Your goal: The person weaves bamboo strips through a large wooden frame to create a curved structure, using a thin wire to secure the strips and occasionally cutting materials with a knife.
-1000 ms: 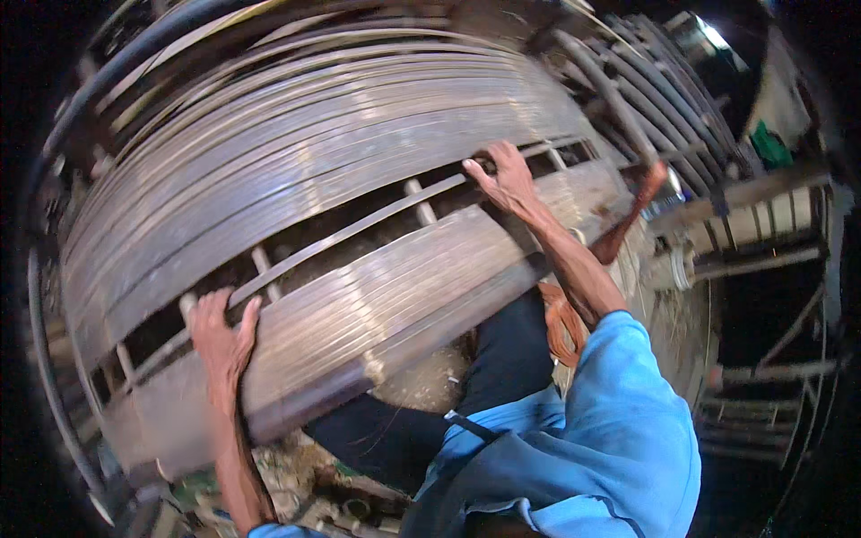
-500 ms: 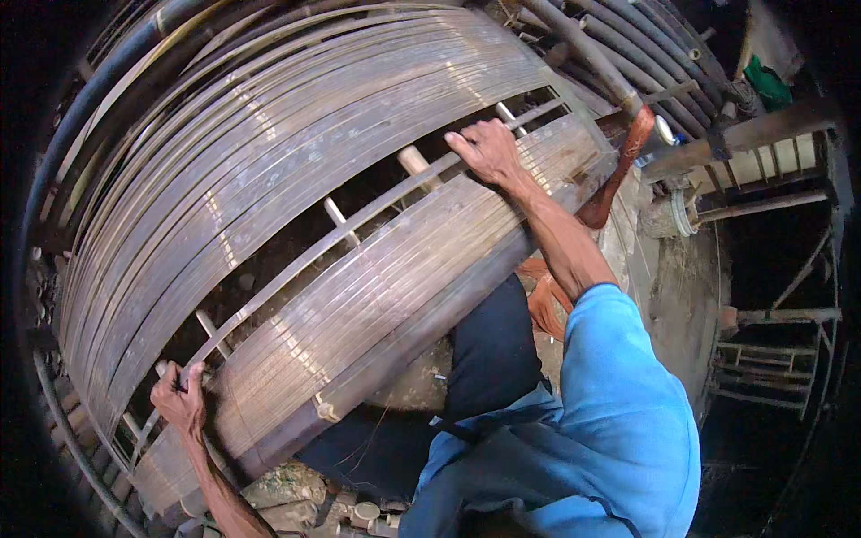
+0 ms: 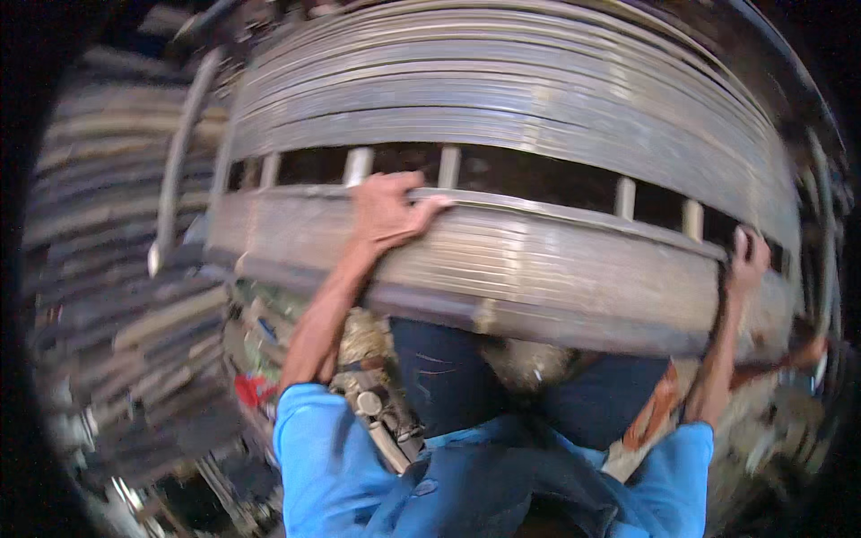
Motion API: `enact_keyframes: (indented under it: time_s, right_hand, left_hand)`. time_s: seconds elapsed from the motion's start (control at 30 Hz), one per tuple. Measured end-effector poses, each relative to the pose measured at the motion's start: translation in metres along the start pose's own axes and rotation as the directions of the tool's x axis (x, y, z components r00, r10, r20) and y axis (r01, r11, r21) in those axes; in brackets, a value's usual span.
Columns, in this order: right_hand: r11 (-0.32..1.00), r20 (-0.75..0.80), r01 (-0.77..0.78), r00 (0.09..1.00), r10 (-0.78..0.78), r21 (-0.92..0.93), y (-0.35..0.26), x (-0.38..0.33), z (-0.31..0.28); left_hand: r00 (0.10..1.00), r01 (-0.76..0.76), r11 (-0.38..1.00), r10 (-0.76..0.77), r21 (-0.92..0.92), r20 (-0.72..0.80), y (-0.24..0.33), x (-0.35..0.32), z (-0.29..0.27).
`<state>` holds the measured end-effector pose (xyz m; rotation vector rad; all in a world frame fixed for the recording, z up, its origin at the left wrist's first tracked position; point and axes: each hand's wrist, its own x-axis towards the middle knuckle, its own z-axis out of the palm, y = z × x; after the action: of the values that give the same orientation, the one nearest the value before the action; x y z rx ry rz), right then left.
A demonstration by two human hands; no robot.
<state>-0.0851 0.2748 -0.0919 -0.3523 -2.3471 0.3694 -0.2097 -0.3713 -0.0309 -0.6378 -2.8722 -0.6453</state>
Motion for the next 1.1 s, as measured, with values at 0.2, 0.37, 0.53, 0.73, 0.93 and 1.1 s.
enact_keyframes:
  time_s: [0.2,0.37,0.53,0.73,0.93,1.1]
  right_hand:
    - [0.956,0.163,0.048,0.987,0.000,-0.290,0.006,0.003,-0.012]
    - [0.996,0.178,0.018,0.984,-0.003,-0.083,-0.080,-0.001,0.012]
    - [0.960,0.287,0.207,0.923,-0.255,0.188,-0.222,0.020,0.060]
    - [0.790,0.268,0.390,0.790,-0.551,0.474,-0.413,0.018,0.101]
    - [0.666,0.386,0.404,0.581,-0.716,0.627,-0.555,-0.003,0.147]
    - [0.643,0.561,0.054,0.436,-0.704,0.764,-0.652,-0.027,0.200]
  left_hand:
    - [0.986,-0.097,0.978,0.069,-0.184,-0.153,0.010,0.001,0.014]
    - [0.845,0.315,0.949,-0.276,0.010,-0.458,-0.127,-0.065,-0.052]
    - [0.610,0.750,0.579,-0.416,0.320,-0.675,-0.257,-0.179,-0.124]
    - [0.672,0.693,0.686,-0.503,0.221,-0.543,-0.295,-0.202,-0.149]
    - [0.671,0.673,0.646,-0.738,-0.360,-0.071,-0.299,-0.245,-0.232]
    - [0.457,0.631,0.464,-0.870,-0.621,-0.185,-0.329,-0.315,-0.350]
